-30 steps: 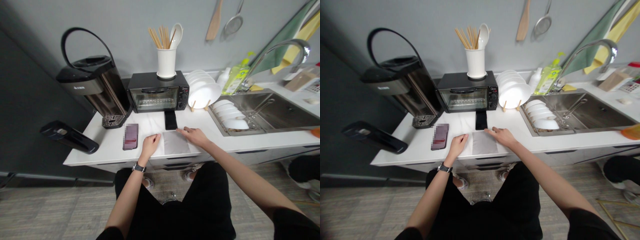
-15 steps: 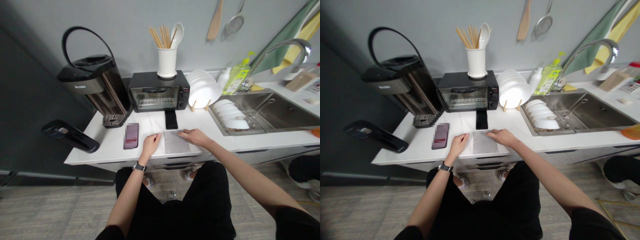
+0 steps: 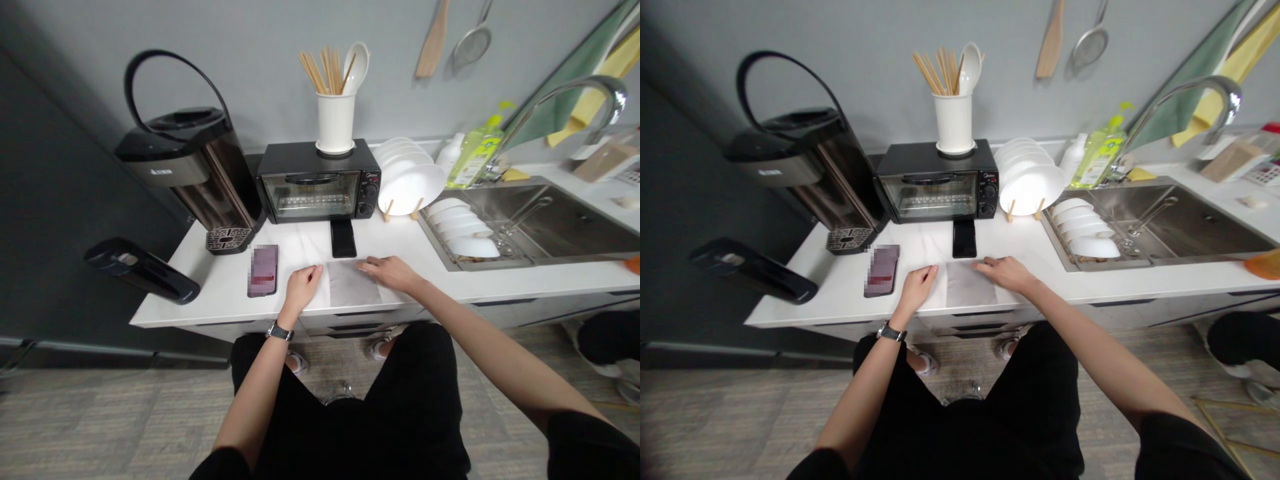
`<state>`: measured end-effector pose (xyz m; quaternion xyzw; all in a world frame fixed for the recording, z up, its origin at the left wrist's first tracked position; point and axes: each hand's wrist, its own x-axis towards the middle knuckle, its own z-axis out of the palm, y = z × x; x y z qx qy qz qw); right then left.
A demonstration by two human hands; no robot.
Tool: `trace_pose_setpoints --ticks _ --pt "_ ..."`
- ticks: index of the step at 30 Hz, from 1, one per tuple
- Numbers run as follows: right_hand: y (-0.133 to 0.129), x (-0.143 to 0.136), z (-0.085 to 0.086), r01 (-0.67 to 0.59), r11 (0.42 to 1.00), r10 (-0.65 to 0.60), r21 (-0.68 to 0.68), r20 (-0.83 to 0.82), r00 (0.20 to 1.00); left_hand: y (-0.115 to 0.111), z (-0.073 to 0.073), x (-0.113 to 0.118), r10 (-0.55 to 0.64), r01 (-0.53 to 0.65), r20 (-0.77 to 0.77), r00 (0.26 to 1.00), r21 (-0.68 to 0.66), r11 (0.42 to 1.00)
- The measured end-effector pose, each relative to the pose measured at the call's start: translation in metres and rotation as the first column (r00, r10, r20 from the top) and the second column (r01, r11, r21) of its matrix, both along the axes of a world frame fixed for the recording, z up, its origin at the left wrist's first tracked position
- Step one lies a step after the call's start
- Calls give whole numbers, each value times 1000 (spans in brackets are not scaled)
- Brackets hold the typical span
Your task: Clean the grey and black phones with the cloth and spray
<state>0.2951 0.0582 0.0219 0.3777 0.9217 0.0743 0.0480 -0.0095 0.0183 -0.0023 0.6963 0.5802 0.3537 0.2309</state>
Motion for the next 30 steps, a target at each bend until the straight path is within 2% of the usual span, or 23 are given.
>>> trace_pose_setpoints --ticks 4,9,13,15,18,21,24,26,30 --pt "-20 0 -1 -20 998 23 62 -50 998 -13 9 8 -44 45 -39 998 31 999" --pt "-59 -2 -4 -138 981 160 134 -176 971 -42 25 40 -258 267 -116 959 73 961" --pt "-80 -1 -5 -186 969 219 163 -223 950 -50 37 62 -398 419 -215 892 63 906" --pt "-86 1 -8 -189 969 225 156 -256 940 -50 43 69 -430 455 -258 865 44 889" --pt "-87 4 -17 -172 978 203 117 -341 918 -49 47 75 -415 436 -252 874 34 899" --pt "-70 11 -27 -96 994 113 61 -548 829 -49 45 71 -373 386 -168 912 49 921" --pt "-30 22 -31 123 992 -86 -12 -784 615 -48 37 57 -289 304 -132 948 114 946" --pt "5 29 -32 227 970 -190 -92 -868 459 -49 28 46 -253 287 -211 944 154 945" --pt "71 33 -37 223 957 -243 -187 -934 261 -56 9 30 -289 385 -445 847 139 912"
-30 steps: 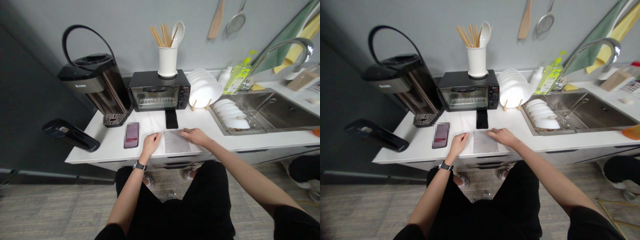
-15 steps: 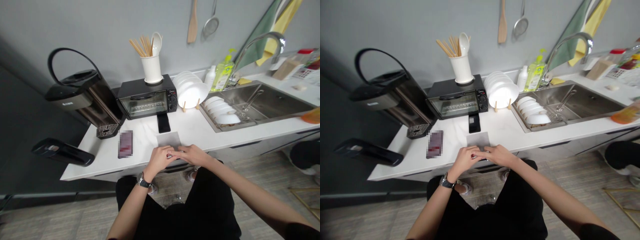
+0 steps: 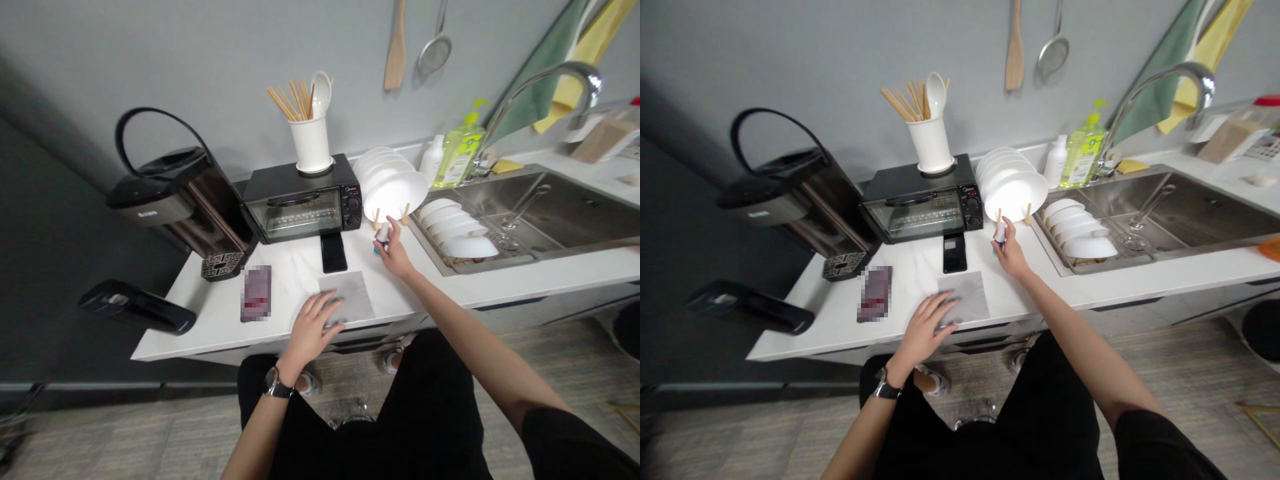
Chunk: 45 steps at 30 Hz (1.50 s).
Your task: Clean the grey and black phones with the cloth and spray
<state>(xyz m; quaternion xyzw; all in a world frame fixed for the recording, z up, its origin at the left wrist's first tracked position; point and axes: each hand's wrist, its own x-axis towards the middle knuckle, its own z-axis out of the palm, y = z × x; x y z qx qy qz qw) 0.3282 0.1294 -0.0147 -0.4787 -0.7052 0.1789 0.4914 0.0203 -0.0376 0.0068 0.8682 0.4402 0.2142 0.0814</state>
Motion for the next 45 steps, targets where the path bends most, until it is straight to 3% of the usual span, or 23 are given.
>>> trace_pose_setpoints --ticks 3,6,9,12,13,15,16,18,21,24,27,31,37,41,45 --pt "30 -3 -10 22 999 -24 -32 -61 998 -6 -10 -2 10 -4 -142 990 41 999" --pt "37 -3 -15 43 997 -46 -62 -47 998 -8 -13 -1 39 -27 -187 982 66 997" --pt "13 0 -10 189 979 -187 74 -31 982 -7 -15 -1 31 -14 -185 982 90 996" --pt "-43 -5 -2 410 884 -409 223 -52 911 -9 -20 -6 6 10 -135 991 117 993" --pt "-66 -9 -1 367 903 -376 224 -3 926 -10 -21 -7 -2 16 -111 994 125 992" --pt "-106 -20 0 59 986 -90 155 206 974 -12 -22 -9 -31 39 -63 998 133 990" --pt "-121 -25 -1 -72 990 34 118 300 953 -12 -21 -10 -40 44 -33 999 133 990" --pt "-135 -36 -2 -171 983 139 63 346 928 -5 -13 -5 -8 3 43 999 114 994" --pt "-121 -45 -3 -133 991 126 13 247 961 26 5 15 218 -224 111 970 45 974" --pt "-98 -49 -5 -84 996 87 -24 203 975 75 18 49 439 -439 -18 898 -23 898" --pt "-92 -48 -7 -99 995 99 -13 263 960 117 21 76 534 -546 -140 834 -64 835" --pt "-102 -47 -6 -209 978 190 -2 421 887 140 13 77 503 -522 -178 846 -74 850" --pt "-108 -49 -4 -249 968 231 -25 474 850 147 8 37 352 -377 -169 921 -151 914" --pt "-109 -50 -4 -205 978 203 -32 354 913 147 14 21 318 -349 -184 930 -169 922" --pt "-107 -48 -4 -165 980 171 -113 41 984 131 25 12 314 -345 -192 930 -158 925"
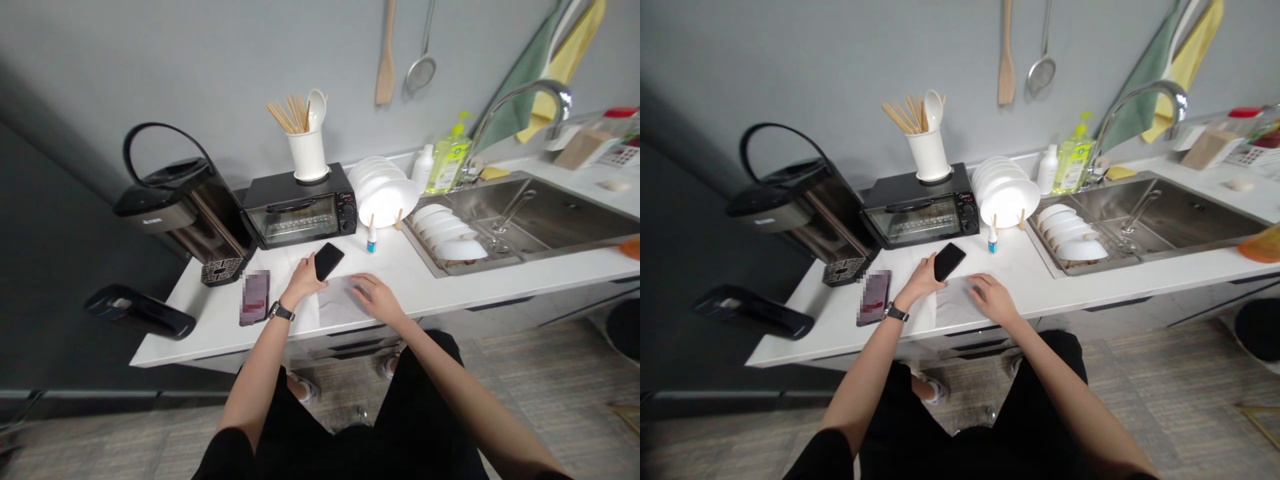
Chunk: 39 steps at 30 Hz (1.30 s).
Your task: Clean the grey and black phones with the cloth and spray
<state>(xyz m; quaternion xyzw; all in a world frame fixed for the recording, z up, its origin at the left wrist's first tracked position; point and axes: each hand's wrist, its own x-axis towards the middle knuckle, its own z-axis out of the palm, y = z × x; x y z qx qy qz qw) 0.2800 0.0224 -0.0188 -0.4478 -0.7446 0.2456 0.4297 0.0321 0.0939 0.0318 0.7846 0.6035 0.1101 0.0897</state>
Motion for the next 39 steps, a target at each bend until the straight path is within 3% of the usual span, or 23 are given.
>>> trace_pose_setpoints --ticks 4,7,10,15,18,22,24,26,31,39 --pt "9 2 7 51 996 -64 -76 -182 981 -33 15 -2 -29 37 -53 998 156 987" --pt "18 -5 17 24 987 -70 -158 -293 954 -60 22 5 -159 176 -85 984 278 944" --pt "22 -16 27 -64 963 -44 -262 -388 921 -81 25 11 -253 275 -110 961 291 916" --pt "15 -26 34 -225 879 -37 -420 -530 847 -98 23 8 -279 317 -170 945 272 909" --pt "8 -23 37 -321 799 -62 -508 -601 797 -102 22 3 -304 343 -174 937 273 899" --pt "2 -17 41 -483 606 -145 -632 -685 714 -105 20 -1 -335 363 -149 930 251 897" --pt "-1 -18 41 -509 577 -158 -639 -699 698 -105 20 0 -325 352 -142 935 246 903" --pt "-3 -22 40 -517 613 -155 -597 -733 663 -103 19 1 -276 296 -111 955 256 920" --pt "-9 -37 36 -422 803 -157 -422 -831 533 -99 19 6 -126 106 51 991 293 950" --pt "-5 -44 31 -356 837 -238 -415 -863 446 -98 16 16 -93 55 132 987 266 962"
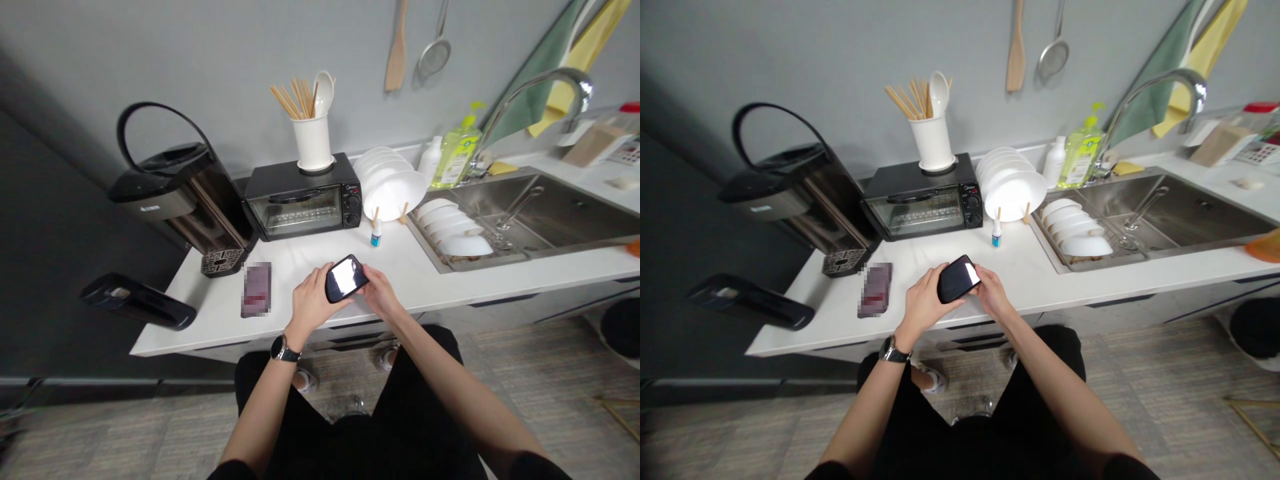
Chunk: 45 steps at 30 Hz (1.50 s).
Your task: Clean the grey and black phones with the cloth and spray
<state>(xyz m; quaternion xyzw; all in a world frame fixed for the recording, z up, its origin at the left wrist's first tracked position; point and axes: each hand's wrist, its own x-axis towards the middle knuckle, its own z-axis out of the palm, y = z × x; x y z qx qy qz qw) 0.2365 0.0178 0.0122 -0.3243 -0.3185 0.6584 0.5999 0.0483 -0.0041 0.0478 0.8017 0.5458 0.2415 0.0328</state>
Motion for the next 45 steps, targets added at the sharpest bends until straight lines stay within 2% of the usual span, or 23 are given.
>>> trace_pose_setpoints --ticks 6,10,13,16,22,24,26,28,30,31,32,34,35,37,39,42,45 --pt "0 -5 -4 64 998 -64 -6 -2 998 2 3 8 0 2 41 999 -45 999" --pt "5 -3 1 117 989 -131 94 163 978 4 6 11 14 -7 94 995 -76 997" --pt "12 3 6 49 988 -89 144 289 953 8 5 11 40 -22 165 985 -113 993" --pt "18 8 9 -31 992 -12 121 342 940 13 -2 12 42 -13 285 958 -101 995" --pt "24 15 5 -43 992 -8 121 397 918 20 -18 18 -14 58 444 896 -84 995" --pt "26 17 0 -34 994 -11 101 419 908 23 -21 19 -10 46 522 853 -56 997" --pt "26 20 -7 -2 998 -25 62 427 904 26 -20 16 13 20 655 756 -44 999" --pt "25 25 -14 45 998 -56 36 439 897 32 -14 8 14 37 779 626 -47 998" --pt "23 32 -21 102 993 -114 51 478 871 42 -4 -4 -39 89 830 557 -13 996" --pt "22 36 -24 132 988 -152 74 506 849 48 2 -10 -68 93 820 569 18 995" --pt "21 39 -26 161 981 -192 104 533 824 56 7 -16 -93 88 773 627 49 995" --pt "19 46 -31 211 962 -272 172 570 775 74 11 -24 -128 118 581 804 56 991" --pt "19 48 -33 231 950 -311 210 584 750 84 9 -25 -143 147 468 872 29 989" --pt "20 50 -36 244 927 -370 284 603 707 106 -1 -24 -160 176 264 951 -36 984" --pt "21 50 -39 234 911 -402 339 610 683 127 -18 -19 -185 200 170 968 -76 977" --pt "24 49 -41 220 905 -410 364 610 678 151 -43 -12 -277 286 99 956 -96 953" --pt "25 48 -40 214 904 -412 371 617 671 162 -53 -8 -311 315 46 949 -106 943"
